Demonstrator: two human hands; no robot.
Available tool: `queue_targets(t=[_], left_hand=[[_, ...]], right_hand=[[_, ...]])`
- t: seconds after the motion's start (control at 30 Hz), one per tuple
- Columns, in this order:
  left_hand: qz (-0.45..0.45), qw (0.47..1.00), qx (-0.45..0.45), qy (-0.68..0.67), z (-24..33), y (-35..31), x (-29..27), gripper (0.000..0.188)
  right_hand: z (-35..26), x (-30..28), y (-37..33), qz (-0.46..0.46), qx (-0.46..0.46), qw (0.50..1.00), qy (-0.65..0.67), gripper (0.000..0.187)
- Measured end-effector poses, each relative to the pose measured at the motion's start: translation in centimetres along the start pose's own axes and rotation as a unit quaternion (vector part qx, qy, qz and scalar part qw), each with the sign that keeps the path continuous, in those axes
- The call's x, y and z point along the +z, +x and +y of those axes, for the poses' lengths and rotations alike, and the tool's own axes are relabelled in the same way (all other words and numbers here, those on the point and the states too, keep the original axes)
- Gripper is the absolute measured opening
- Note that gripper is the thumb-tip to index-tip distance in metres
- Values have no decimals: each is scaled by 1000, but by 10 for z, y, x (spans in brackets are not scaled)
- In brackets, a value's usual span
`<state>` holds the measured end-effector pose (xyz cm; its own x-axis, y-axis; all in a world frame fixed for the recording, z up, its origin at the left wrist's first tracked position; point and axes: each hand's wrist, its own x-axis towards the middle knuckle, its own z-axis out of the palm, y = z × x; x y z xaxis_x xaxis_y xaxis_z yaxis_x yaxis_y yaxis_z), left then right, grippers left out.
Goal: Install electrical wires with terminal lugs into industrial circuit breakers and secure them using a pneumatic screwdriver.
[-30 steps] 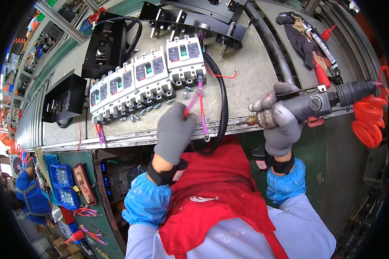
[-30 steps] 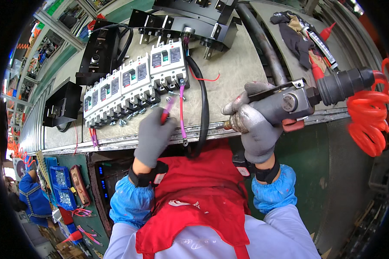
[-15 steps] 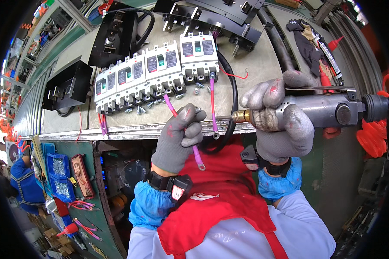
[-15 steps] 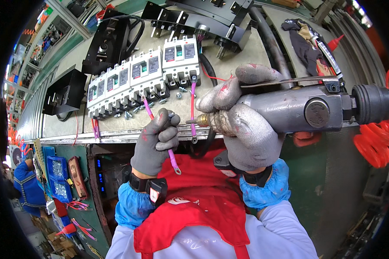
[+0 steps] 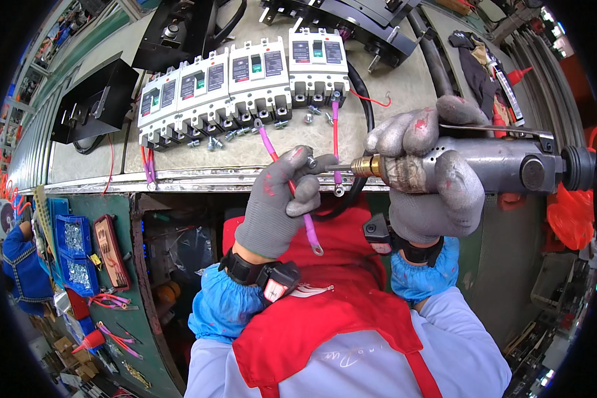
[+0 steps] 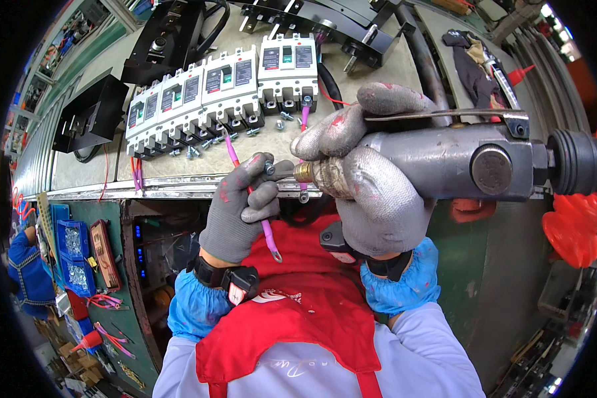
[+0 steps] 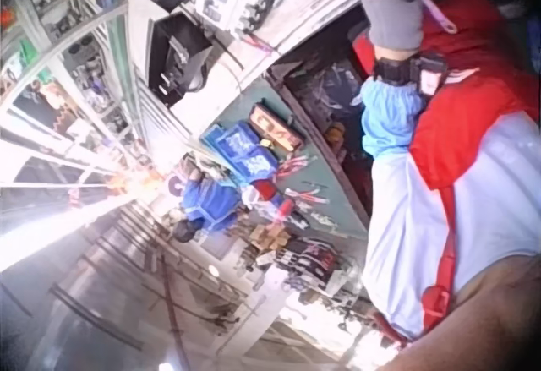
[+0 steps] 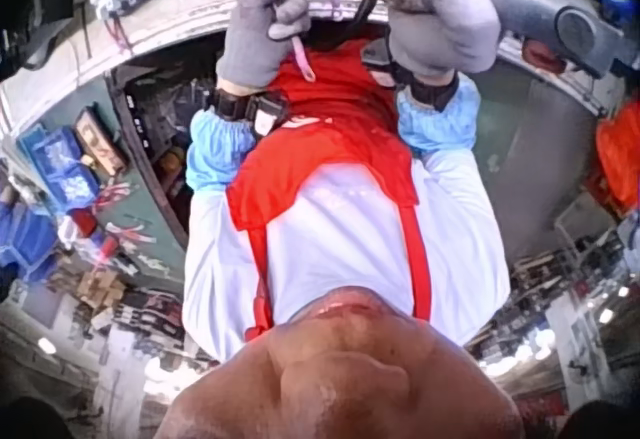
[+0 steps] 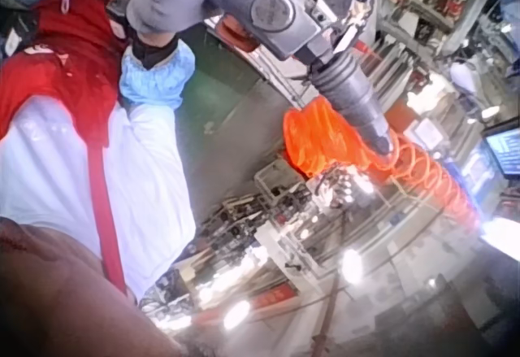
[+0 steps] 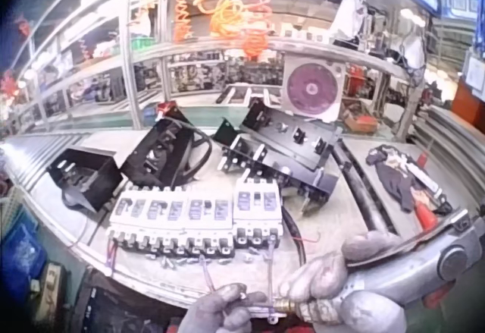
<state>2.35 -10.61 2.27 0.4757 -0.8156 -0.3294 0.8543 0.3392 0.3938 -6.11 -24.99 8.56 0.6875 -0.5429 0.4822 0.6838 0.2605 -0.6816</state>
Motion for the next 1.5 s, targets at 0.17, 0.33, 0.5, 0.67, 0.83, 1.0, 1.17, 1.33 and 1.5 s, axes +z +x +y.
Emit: queue_targets(t=[0.17,0.33,0.5,0.67,0.83,1.0,1.17,1.33,1.5], left_hand=[[-7,999,-14,-49,-2,0,-3,16],[-28,997,-21,-65,-1,-8,3,17],[-17,998,-22,-49,-1,-10,7,18],[-32,990,-22,-138,-6,-7,6,18],[26,996,44,-66,-11,-11,14,20],[103,989,97,43,-12,-14,17,33],[84,981,130,117,-8,-10,18,44],[99,957,135,236,-7,-13,28,46],[103,944,138,281,-9,-13,36,54]], right_hand=[[4,5,-4,10,12,1000,19,63],[9,3,-5,1,23,1000,8,64],[22,-7,1,-75,-14,997,7,61],[30,-5,-5,-57,-26,998,28,56],[33,0,-3,25,2,1000,-3,45],[37,-12,13,199,20,979,46,36],[36,-31,28,233,22,967,100,28],[37,-47,35,292,41,949,108,29],[45,-62,36,319,53,938,124,26]])
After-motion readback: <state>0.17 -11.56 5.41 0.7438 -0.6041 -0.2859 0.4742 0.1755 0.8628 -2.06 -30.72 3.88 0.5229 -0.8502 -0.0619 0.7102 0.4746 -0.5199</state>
